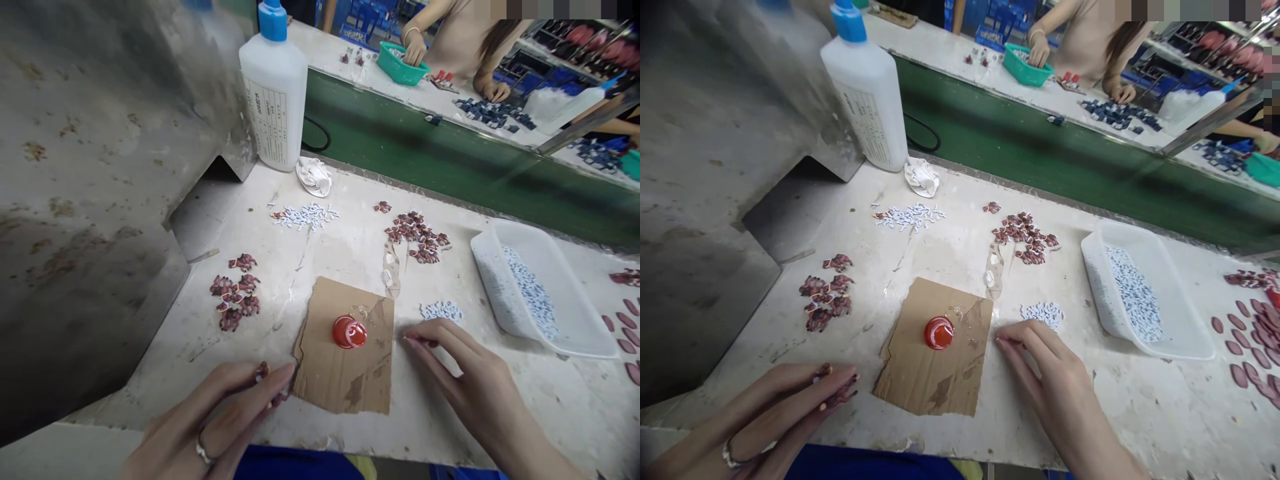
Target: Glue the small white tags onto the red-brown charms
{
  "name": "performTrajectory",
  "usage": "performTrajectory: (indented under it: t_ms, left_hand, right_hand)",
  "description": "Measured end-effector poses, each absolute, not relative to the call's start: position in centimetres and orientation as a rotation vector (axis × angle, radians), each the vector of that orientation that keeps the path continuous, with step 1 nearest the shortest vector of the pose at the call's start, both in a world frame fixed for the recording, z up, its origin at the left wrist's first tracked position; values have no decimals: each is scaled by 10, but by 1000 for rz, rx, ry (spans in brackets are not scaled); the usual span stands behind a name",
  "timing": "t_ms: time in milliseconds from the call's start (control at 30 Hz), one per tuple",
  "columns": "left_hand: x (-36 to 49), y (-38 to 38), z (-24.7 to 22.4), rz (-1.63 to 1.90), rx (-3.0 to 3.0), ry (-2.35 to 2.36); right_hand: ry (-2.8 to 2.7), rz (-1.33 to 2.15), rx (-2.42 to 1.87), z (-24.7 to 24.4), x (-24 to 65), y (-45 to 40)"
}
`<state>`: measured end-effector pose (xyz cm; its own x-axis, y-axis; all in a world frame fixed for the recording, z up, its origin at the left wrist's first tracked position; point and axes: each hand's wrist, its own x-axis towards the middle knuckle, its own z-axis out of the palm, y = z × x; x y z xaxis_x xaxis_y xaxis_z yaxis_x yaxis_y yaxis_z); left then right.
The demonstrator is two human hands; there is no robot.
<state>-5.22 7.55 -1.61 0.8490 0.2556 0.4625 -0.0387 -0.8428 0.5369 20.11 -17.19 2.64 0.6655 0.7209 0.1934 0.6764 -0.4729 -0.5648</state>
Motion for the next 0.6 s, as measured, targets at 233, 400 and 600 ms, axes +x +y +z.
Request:
performTrajectory:
  t_ms: [233,400,600]
  left_hand:
    - [-39,67,-8,828,2339,299]
    - [-36,46,-11,808,2196,530]
    - [-33,44,-17,760,2122,504]
  right_hand:
    - [-986,216,-2018,42,188,-135]
    - [-1031,180,-2011,40,186,-124]
    - [-1091,172,-1988,38,183,-125]
